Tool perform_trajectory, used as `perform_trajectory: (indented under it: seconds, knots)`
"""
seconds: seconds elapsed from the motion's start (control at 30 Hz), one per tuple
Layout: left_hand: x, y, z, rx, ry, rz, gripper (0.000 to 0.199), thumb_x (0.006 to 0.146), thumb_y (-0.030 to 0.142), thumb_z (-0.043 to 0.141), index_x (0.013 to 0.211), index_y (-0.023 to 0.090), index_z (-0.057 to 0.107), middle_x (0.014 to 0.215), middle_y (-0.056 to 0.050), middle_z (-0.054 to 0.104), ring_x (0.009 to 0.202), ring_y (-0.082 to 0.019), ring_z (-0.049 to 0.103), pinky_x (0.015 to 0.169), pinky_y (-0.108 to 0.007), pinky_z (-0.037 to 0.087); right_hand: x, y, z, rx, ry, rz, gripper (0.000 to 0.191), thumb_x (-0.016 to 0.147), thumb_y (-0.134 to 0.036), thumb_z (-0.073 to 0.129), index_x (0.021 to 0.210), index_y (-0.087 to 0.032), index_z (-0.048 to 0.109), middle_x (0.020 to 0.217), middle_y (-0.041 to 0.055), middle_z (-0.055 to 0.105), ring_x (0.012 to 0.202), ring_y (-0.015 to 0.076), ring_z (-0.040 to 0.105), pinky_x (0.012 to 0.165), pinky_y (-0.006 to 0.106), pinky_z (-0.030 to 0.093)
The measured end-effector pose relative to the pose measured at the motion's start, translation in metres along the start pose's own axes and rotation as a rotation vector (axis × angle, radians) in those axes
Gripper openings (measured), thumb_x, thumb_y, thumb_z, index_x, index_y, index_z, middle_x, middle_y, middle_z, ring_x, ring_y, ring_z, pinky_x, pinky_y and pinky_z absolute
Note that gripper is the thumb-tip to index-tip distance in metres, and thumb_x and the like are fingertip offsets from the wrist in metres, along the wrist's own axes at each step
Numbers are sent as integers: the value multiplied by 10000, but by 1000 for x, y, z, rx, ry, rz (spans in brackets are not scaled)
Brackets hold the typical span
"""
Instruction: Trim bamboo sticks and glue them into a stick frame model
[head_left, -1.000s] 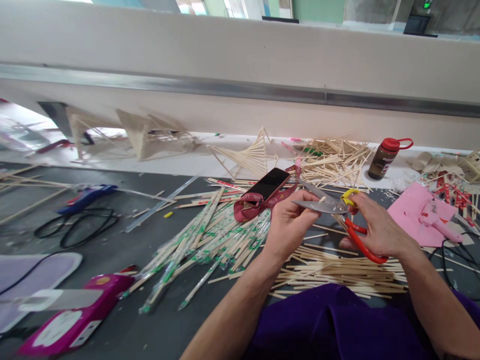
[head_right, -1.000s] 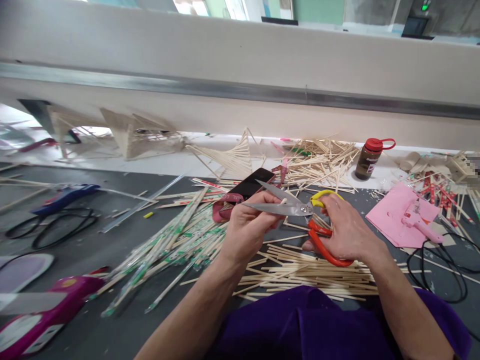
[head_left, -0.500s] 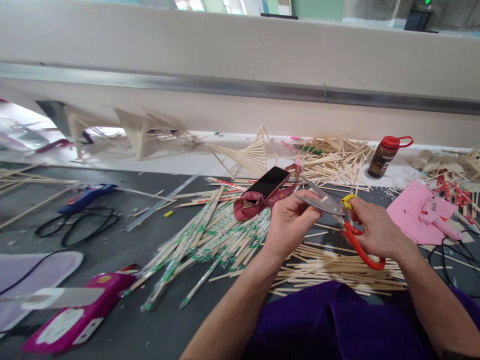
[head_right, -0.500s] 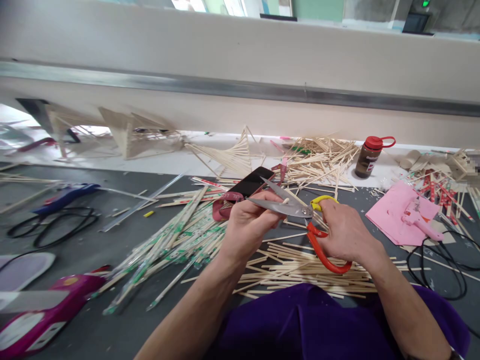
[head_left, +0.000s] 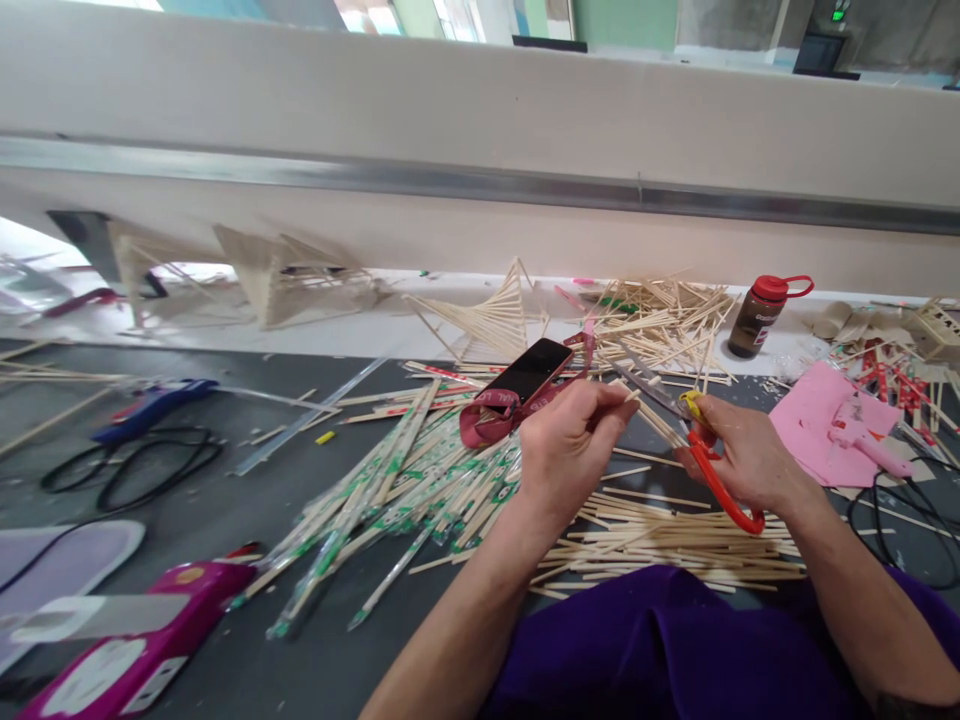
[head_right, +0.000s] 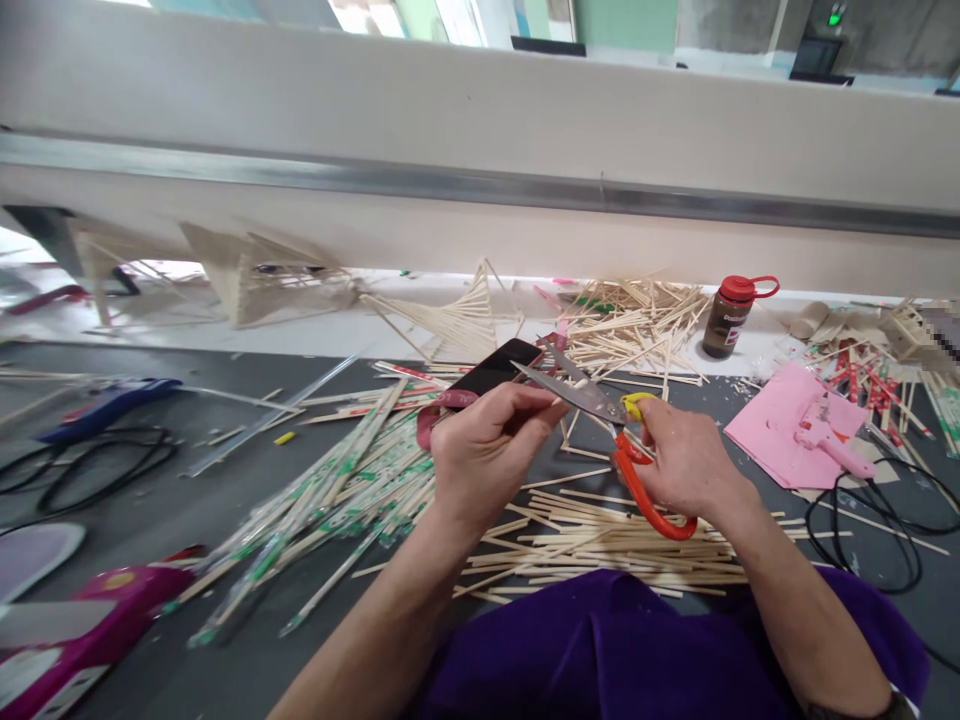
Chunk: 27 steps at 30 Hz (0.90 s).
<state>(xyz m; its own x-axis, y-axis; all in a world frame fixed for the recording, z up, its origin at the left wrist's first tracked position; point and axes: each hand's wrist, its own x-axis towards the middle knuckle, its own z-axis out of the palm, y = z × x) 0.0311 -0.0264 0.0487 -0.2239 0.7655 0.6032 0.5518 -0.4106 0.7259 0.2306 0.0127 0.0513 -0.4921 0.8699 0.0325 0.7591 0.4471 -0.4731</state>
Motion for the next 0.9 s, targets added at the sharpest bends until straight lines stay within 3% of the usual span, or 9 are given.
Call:
perform_trajectory:
  seconds: [0.37, 0.63, 0.9]
  knots:
    - [-1, 1, -2, -102, -66, -80, 120, 815, 243, 664, 725, 213, 737, 669, 7, 719, 590, -118, 604, 611, -235, 473, -4, 3, -2, 96, 32, -17, 209, 756, -403, 540, 728, -236, 417, 681, -10, 585, 600, 152, 501, 585, 281, 319]
    - [1, -1, 0, -410, -193, -360, 151, 751, 315, 730, 712, 170, 711, 554, 25, 615, 509, -75, 489, 485, -188, 355, -4, 7, -6, 101, 27, -36, 155, 740, -366, 552, 772, -221, 505, 659, -22, 577, 588, 137, 486, 577, 272, 307]
    - [7, 4, 1, -729, -404, -724, 387, 601, 421, 870, 634, 148, 598, 482, 41, 552, 361, -1, 286, 360, -143, 142, -6, 20, -13, 108, 10, -83, 123, 732, -303, 587, 807, -206, 585, 640, -28, 579, 558, 112, 473, 545, 246, 295]
